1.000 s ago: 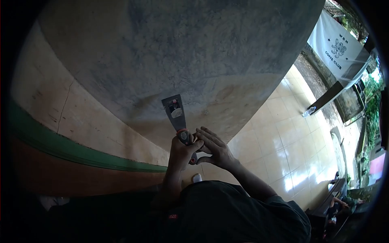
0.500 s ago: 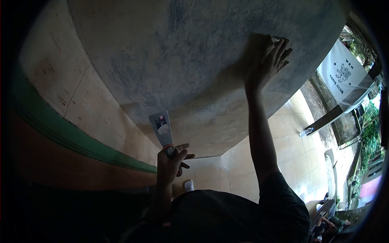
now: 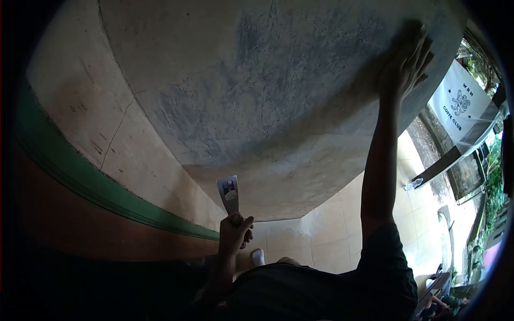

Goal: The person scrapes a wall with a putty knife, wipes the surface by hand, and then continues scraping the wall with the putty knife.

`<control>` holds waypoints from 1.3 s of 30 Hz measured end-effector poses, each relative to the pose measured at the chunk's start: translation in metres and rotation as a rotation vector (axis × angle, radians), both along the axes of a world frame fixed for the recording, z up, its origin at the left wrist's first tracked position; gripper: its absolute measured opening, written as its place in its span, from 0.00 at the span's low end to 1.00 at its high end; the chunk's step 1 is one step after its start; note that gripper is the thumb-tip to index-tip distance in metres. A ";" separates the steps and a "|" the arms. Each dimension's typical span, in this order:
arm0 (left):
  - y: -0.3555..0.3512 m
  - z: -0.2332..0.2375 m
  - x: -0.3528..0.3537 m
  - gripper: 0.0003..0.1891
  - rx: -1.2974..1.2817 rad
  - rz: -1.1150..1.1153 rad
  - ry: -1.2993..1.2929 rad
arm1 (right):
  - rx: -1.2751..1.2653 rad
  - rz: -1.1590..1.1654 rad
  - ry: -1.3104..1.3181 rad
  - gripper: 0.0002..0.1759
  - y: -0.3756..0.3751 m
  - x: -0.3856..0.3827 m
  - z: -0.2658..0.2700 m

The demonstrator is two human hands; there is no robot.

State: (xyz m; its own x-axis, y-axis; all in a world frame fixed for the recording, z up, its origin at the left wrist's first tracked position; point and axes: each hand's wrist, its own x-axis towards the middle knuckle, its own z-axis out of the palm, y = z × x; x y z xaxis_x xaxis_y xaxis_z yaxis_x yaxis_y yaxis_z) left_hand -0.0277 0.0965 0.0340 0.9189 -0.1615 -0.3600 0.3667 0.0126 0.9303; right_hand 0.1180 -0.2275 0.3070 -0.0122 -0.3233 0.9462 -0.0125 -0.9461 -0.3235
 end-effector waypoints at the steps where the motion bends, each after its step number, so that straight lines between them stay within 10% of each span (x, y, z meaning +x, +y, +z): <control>1: -0.002 -0.014 -0.004 0.14 -0.059 0.038 -0.040 | 0.016 0.008 -0.042 0.30 0.001 0.000 0.019; 8: -0.012 -0.008 -0.027 0.17 -0.077 0.145 0.063 | -0.754 0.331 0.549 0.42 0.075 -0.004 -0.288; 10: -0.010 -0.011 -0.037 0.16 -0.116 0.199 0.013 | -0.721 0.340 0.802 0.43 0.073 -0.010 -0.249; 12: -0.010 0.000 -0.050 0.16 -0.095 0.227 0.028 | -0.762 -0.134 0.498 0.44 0.068 0.009 -0.153; 16: -0.014 -0.006 -0.074 0.18 -0.111 0.225 0.054 | -0.454 0.077 -0.158 0.25 0.056 0.020 0.070; 19: -0.012 -0.020 -0.099 0.18 -0.138 0.277 0.039 | -0.529 0.142 -0.141 0.26 0.079 0.029 0.033; 24: -0.017 -0.017 -0.125 0.18 -0.072 0.315 0.069 | -0.959 0.320 0.813 0.36 0.078 -0.013 -0.266; 27: -0.014 -0.020 -0.136 0.17 -0.090 0.352 0.039 | -1.012 0.392 0.744 0.39 0.058 -0.007 -0.265; 31: -0.006 -0.024 -0.142 0.16 -0.071 0.352 0.038 | -0.744 -0.192 0.523 0.35 0.080 -0.005 -0.070; 32: -0.007 -0.023 -0.144 0.15 -0.078 0.333 0.046 | -0.586 0.259 0.141 0.29 0.079 0.002 -0.026; 34: -0.009 -0.027 -0.144 0.18 -0.120 0.374 0.055 | -0.462 0.050 0.020 0.23 0.109 -0.004 0.033; 39: -0.017 -0.048 -0.155 0.16 -0.166 0.442 0.150 | -1.004 -0.003 0.512 0.39 0.145 0.008 -0.111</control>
